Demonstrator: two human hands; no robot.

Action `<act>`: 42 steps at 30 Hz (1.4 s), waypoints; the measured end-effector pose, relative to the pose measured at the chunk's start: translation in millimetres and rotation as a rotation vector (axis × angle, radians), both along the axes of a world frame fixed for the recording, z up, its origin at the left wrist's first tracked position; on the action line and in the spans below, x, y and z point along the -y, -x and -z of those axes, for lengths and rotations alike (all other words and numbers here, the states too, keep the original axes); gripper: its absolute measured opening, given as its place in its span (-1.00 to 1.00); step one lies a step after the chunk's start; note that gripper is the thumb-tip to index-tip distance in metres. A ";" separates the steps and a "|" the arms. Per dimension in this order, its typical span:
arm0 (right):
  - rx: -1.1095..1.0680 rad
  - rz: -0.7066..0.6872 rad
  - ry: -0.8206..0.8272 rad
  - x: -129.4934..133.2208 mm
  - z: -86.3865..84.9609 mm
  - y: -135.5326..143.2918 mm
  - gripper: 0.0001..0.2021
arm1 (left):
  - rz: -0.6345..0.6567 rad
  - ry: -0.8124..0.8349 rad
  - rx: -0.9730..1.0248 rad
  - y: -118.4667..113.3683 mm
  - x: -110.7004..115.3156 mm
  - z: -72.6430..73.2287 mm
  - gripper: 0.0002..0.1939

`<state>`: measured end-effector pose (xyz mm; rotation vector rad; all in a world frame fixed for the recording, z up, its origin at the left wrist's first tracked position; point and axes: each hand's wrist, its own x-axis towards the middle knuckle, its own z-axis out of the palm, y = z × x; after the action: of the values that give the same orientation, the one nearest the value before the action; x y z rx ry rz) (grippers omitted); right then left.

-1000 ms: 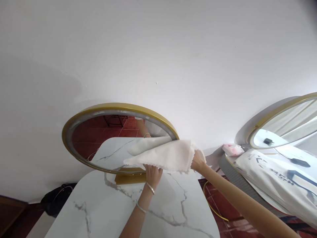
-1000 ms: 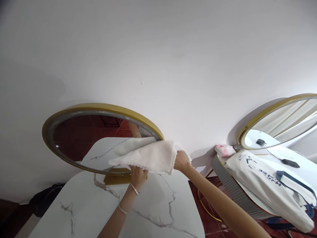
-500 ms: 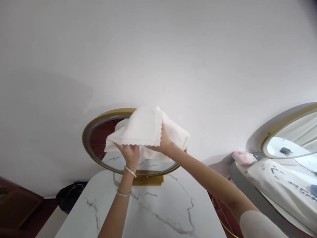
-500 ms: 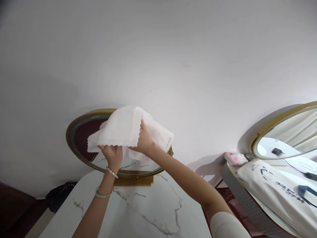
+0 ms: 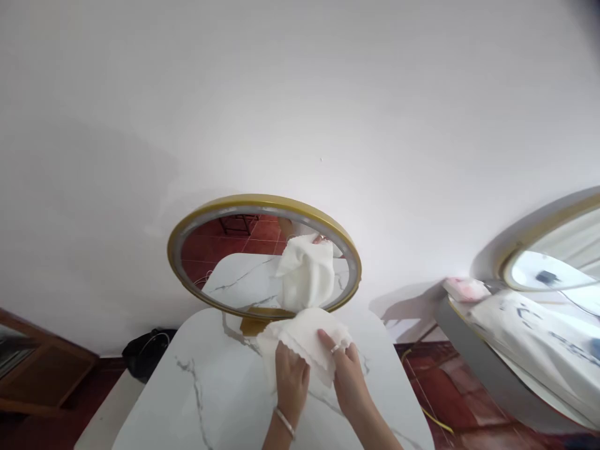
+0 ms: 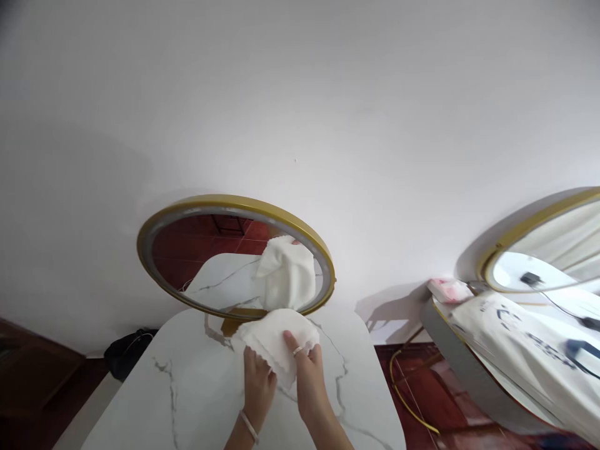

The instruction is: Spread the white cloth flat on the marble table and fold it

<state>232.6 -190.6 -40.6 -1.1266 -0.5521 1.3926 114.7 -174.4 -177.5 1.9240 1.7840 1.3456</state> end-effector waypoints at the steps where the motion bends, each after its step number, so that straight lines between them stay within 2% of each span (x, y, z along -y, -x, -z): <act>1: -0.013 0.054 0.095 9.4 10.6 -8.7 -0.35 | 0.057 -0.001 -0.024 -7.3 17.6 6.5 -0.76; 3: -0.006 0.110 0.201 28.7 32.2 -26.8 -0.35 | 0.112 -0.044 -0.038 -16.9 51.5 13.2 -0.85; 5: 0.026 0.142 0.278 49.2 50.9 -41.4 -0.37 | 0.098 -0.088 -0.032 -20.7 78.9 13.3 -0.90; 7: 0.050 0.149 0.333 67.7 62.7 -49.4 -0.40 | 0.082 -0.107 -0.032 -21.2 94.5 8.6 -0.84; 8: 0.054 0.138 0.343 74.9 65.6 -51.3 -0.41 | 0.116 -0.092 -0.043 -21.2 97.5 4.6 -0.78; 9: 0.049 0.113 0.340 80.1 66.7 -52.5 -0.42 | 0.194 -0.054 -0.058 -21.5 97.6 -0.3 -0.71; 12: 0.014 0.104 0.268 86.1 63.5 -57.9 -0.44 | 0.562 0.173 -0.037 -24.9 87.2 -18.4 -0.48; 14: -0.042 0.177 0.237 86.7 60.6 -66.3 -0.40 | 0.686 0.318 0.047 -29.7 79.4 -30.2 -0.45; 16: -0.085 0.231 0.180 89.6 59.8 -77.6 -0.36 | 0.630 0.400 0.149 -36.3 75.8 -39.3 -0.51; 19: 0.031 0.200 -0.070 99.9 64.1 -92.5 -0.37 | 0.532 0.447 0.262 -47.9 78.1 -47.6 -0.58; 21: 0.170 0.085 -0.208 107.4 69.9 -98.4 -0.52 | 0.489 0.443 0.319 -55.4 81.6 -50.9 -0.57; 23: 0.239 -0.078 -0.269 111.9 77.0 -101.9 -0.62 | 0.470 0.429 0.346 -61.9 84.6 -53.0 -0.59; 25: 0.280 -0.152 -0.278 112.6 83.9 -104.5 -0.60 | 0.486 0.423 0.351 -67.1 86.7 -53.9 -0.62; 28: 0.472 -0.009 -0.232 110.2 90.5 -109.0 -0.55 | 0.517 0.435 0.344 -73.4 89.8 -52.8 -0.64; 31: 0.711 0.101 -0.196 109.4 91.3 -113.8 -0.68 | 0.519 0.471 0.310 -77.4 93.5 -51.0 -0.62; 33: 0.779 0.127 -0.182 110.1 89.8 -116.2 -0.70 | 0.552 0.480 0.287 -77.9 95.5 -50.8 -0.63; 36: 0.736 0.111 -0.159 110.6 86.9 -118.0 -0.67 | 0.631 0.482 0.273 -75.9 96.2 -51.6 -0.70; 39: 0.659 0.024 -0.128 109.0 85.4 -118.8 -0.70 | 0.619 0.497 0.314 -73.5 94.3 -51.0 -0.71; 42: 0.604 0.027 -0.130 106.1 85.8 -120.2 -0.68 | 0.622 0.477 0.315 -72.4 91.6 -48.9 -0.76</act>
<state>352.8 -296.8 -126.4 -1.4418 -1.0354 0.9622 187.2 -266.0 -128.6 1.6743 1.0889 0.8464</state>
